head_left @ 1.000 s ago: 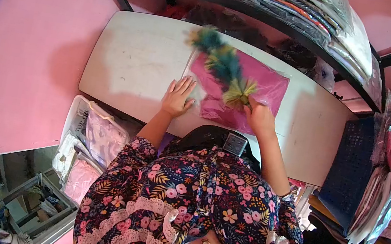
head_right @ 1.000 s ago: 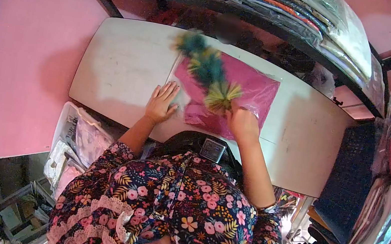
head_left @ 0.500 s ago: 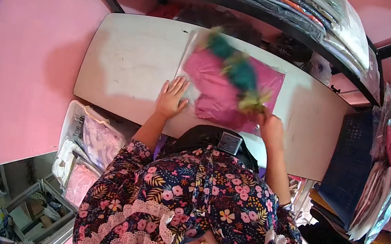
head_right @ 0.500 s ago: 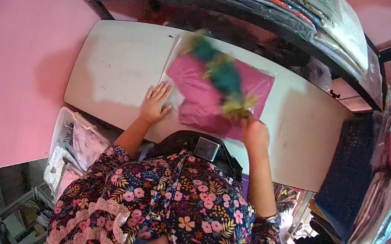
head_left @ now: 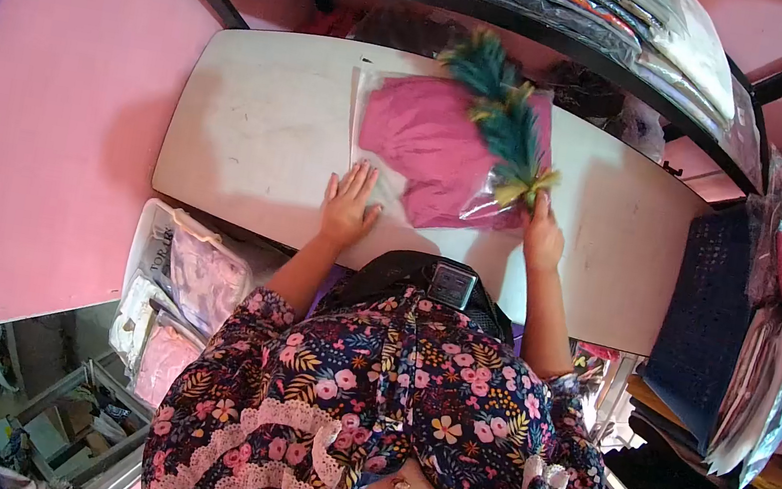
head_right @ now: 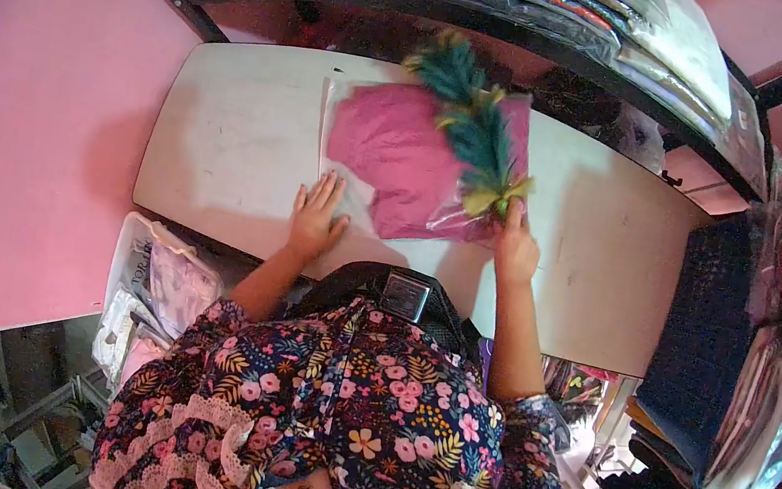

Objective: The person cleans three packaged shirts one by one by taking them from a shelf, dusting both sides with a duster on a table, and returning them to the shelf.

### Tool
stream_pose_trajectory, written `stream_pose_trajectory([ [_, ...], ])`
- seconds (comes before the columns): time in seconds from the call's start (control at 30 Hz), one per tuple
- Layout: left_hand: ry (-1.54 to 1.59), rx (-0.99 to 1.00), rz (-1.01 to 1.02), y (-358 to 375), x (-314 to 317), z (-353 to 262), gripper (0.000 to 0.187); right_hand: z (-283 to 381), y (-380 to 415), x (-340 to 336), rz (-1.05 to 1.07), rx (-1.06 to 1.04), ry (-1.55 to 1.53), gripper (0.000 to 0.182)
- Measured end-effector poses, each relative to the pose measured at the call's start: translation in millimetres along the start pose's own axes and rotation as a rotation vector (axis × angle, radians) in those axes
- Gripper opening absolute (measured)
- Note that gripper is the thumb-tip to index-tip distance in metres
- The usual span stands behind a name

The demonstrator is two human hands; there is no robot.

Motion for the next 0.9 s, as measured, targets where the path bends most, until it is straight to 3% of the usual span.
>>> stream_pose_trajectory([
  [0.1, 0.025, -0.022, -0.027, 8.9, -8.4, -17.2, 0.058, 32.3, -21.9, -37.3, -0.051, 0.047, -0.133, 0.049],
  [0.17, 0.078, -0.064, -0.013, -4.6, -9.3, -15.0, 0.053, 57.0, -13.1, -42.9, 0.223, 0.12, -0.101, 0.048],
  [0.3, 0.077, -0.056, -0.12, -37.2, -23.5, -6.4, 0.061, 88.0, 20.4, -46.7, 0.356, -0.086, -0.12, 0.043],
  [0.37, -0.111, -0.014, 0.095, -43.1, -9.7, 4.7, 0.069, 86.8, 17.1, -49.5, 0.386, -0.145, -0.107, 0.042],
  [0.43, -0.136, 0.014, 0.055, -39.4, -1.3, 12.8, 0.071, 51.6, -6.6, -58.9, 0.349, 0.181, 0.078, 0.049],
  [0.5, -0.116, -0.011, 0.028, -37.7, 2.1, 14.0, 0.07, 42.2, -19.0, -82.6, 0.254, 0.29, 0.139, 0.049],
  [0.57, -0.107, -0.02, 0.019, -33.9, -0.6, 13.7, 0.069, 51.2, -14.8, -87.4, 0.215, 0.204, 0.078, 0.047],
  [0.67, -0.098, -0.029, 0.013, -33.1, -4.7, 13.1, 0.069, 86.9, 10.6, -62.1, 0.432, -0.067, -0.009, 0.044],
  [0.7, -0.101, -0.029, 0.011, -33.1, -5.3, 13.8, 0.069, 93.6, 21.0, -59.1, 0.386, -0.159, -0.077, 0.043],
  [0.77, -0.106, -0.027, 0.014, -32.8, -5.6, 14.2, 0.069, 77.6, 26.1, -46.0, 0.395, -0.091, -0.058, 0.044],
  [0.9, -0.107, -0.024, 0.011, -33.2, -4.2, 13.7, 0.069, 12.9, 24.8, -39.9, 0.13, 0.272, -0.056, 0.049],
])
Point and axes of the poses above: each hand's wrist, its own y-axis away from the middle knuckle, its own x-axis out of the palm, z = x × y, the point moved 4 cm from there along -y, towards the middle knuckle, and after that the axes turned 7 degrees about -y, right-handed, at the moved point
